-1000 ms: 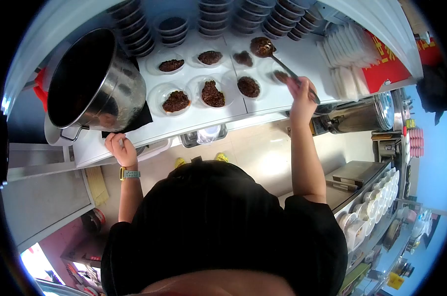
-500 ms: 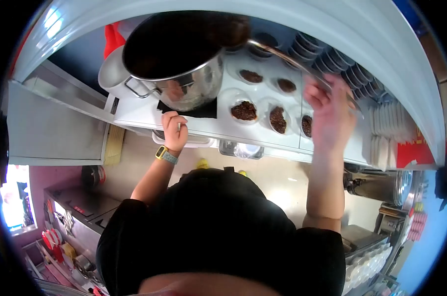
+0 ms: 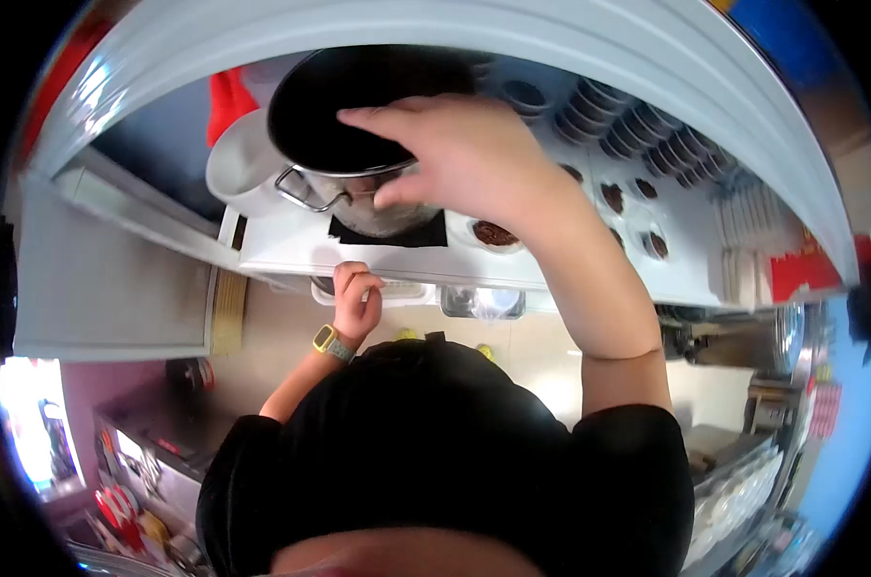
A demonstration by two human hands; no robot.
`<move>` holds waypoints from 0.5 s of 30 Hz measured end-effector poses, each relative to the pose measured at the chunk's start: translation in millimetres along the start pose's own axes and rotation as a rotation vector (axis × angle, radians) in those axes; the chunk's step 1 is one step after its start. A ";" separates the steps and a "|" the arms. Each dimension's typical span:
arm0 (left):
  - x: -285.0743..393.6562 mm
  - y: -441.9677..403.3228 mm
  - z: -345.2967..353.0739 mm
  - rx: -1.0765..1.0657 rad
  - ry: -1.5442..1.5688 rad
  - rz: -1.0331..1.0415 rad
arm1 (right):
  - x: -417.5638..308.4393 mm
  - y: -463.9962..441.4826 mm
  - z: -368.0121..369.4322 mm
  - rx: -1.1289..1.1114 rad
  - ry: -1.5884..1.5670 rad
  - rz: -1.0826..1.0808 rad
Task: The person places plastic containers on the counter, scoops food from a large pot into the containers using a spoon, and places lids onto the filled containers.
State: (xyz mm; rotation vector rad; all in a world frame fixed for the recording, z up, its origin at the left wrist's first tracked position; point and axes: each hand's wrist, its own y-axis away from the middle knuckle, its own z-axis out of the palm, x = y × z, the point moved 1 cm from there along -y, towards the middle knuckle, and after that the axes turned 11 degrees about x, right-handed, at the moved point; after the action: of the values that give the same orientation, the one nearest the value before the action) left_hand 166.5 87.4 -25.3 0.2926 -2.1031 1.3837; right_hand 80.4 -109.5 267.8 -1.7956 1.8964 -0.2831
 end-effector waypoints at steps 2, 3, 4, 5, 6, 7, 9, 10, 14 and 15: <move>1.6 -4.3 -2.5 -0.051 0.021 0.006 | 3.3 16.2 -19.3 0.090 -0.132 -0.050; 3.5 -3.1 -3.1 -0.100 0.061 0.011 | 3.6 30.5 -31.7 0.176 -0.279 -0.131; 4.3 -3.0 -1.1 -0.126 0.120 -0.007 | 8.8 47.7 -51.3 0.222 -0.346 -0.156; 3.9 -5.3 3.5 -0.150 0.179 -0.023 | 24.2 76.0 -50.4 0.374 -0.582 -0.053; 6.8 -6.9 5.2 -0.256 0.273 -0.080 | 23.6 108.0 -51.4 0.571 -0.607 0.107; 11.4 -11.0 14.5 -0.298 0.310 -0.068 | 24.0 139.0 -37.1 0.866 -0.710 0.175; 27.2 -15.0 40.5 -0.685 0.764 -0.704 | 12.9 193.2 10.5 0.864 -0.494 0.188; 52.0 -22.5 57.3 -0.691 1.069 -1.008 | 3.8 214.7 36.1 0.750 -0.303 0.124; 112.8 -46.7 112.8 -1.307 1.792 -1.526 | 6.3 309.7 121.6 0.353 -0.054 0.252; 130.8 -46.9 112.4 -1.342 1.776 -1.551 | 16.8 351.8 143.3 0.521 -0.040 0.429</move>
State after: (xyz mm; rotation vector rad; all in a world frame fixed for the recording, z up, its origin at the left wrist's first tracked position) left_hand 44.7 -15.1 55.9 -0.0247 -0.3443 -0.7591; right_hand -155.0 -61.8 -27.0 -1.0250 1.8985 -0.5208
